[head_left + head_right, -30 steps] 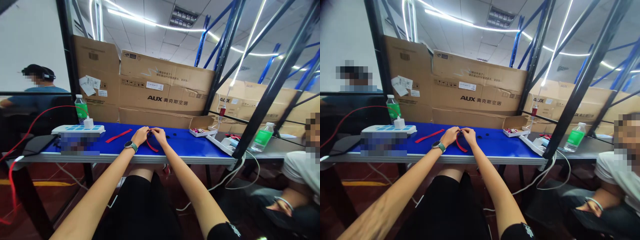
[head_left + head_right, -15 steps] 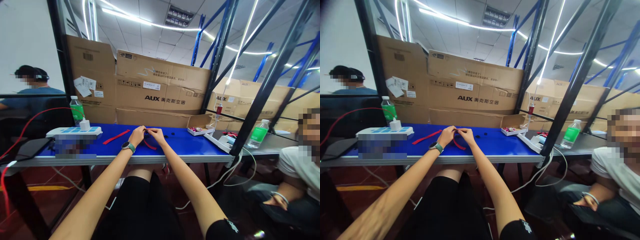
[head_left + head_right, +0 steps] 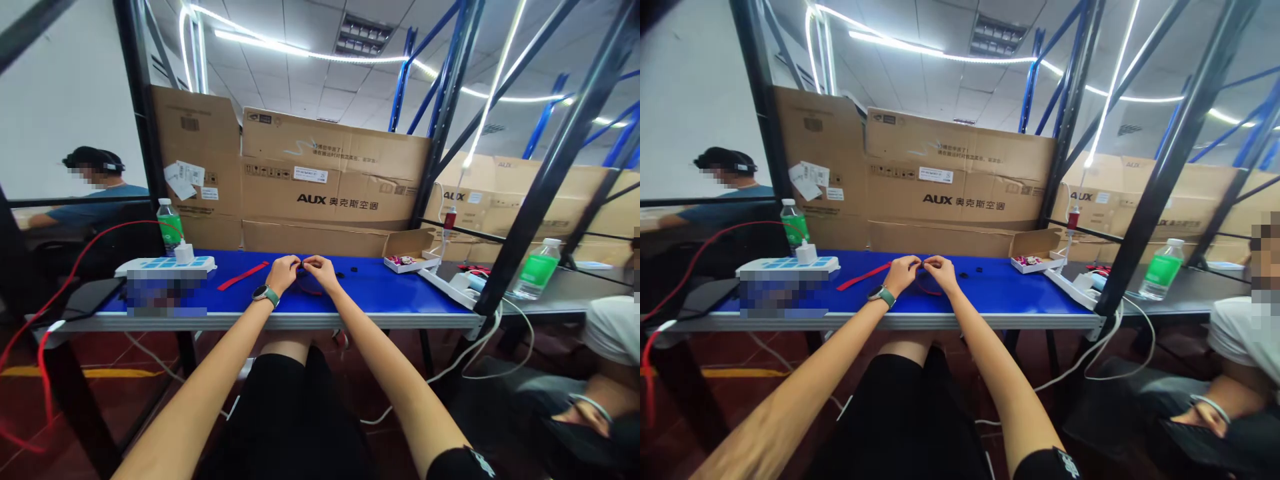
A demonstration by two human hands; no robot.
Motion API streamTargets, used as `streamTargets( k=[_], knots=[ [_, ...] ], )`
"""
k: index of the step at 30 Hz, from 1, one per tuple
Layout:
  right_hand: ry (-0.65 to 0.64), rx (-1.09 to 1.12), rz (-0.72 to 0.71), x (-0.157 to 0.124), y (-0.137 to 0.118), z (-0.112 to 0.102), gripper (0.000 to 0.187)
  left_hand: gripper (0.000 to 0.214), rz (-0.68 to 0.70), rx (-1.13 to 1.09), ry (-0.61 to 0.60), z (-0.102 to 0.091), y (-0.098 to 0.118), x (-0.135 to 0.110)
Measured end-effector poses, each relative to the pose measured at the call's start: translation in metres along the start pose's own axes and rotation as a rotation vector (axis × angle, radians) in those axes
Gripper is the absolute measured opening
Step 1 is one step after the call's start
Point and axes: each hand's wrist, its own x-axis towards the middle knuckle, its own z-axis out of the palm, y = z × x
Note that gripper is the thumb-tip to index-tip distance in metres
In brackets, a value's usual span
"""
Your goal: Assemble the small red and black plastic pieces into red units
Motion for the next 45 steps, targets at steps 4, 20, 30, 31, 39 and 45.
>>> streamTargets(
  k=[4,20,30,31,39,45],
  knots=[
    [0.045,-0.034,0.023,-0.001,-0.003,-0.001,0.027,0.022,0.019,-0.059,-0.008,0.002,-0.004,0.000],
    [-0.145,0.234,0.214,-0.005,-0.002,0.010,0.056,0.017,0.004,-0.005,0.005,0.000,0.000,-0.001],
    [-0.131,0.238,0.163,-0.004,0.001,0.004,0.048,0.016,-0.081,-0.025,0.034,-0.002,-0.001,-0.001],
    [-0.115,0.211,0.154,-0.003,0.004,0.004,0.049,0.015,-0.075,-0.012,0.043,-0.003,-0.002,-0.001],
    [-0.073,-0.126,0.084,0.003,0.014,0.003,0.034,0.014,-0.153,0.194,0.101,-0.006,-0.002,-0.002],
    [-0.163,-0.247,0.093,-0.005,0.006,0.001,0.041,0.024,-0.214,0.192,0.156,-0.011,0.000,-0.003]
  ],
)
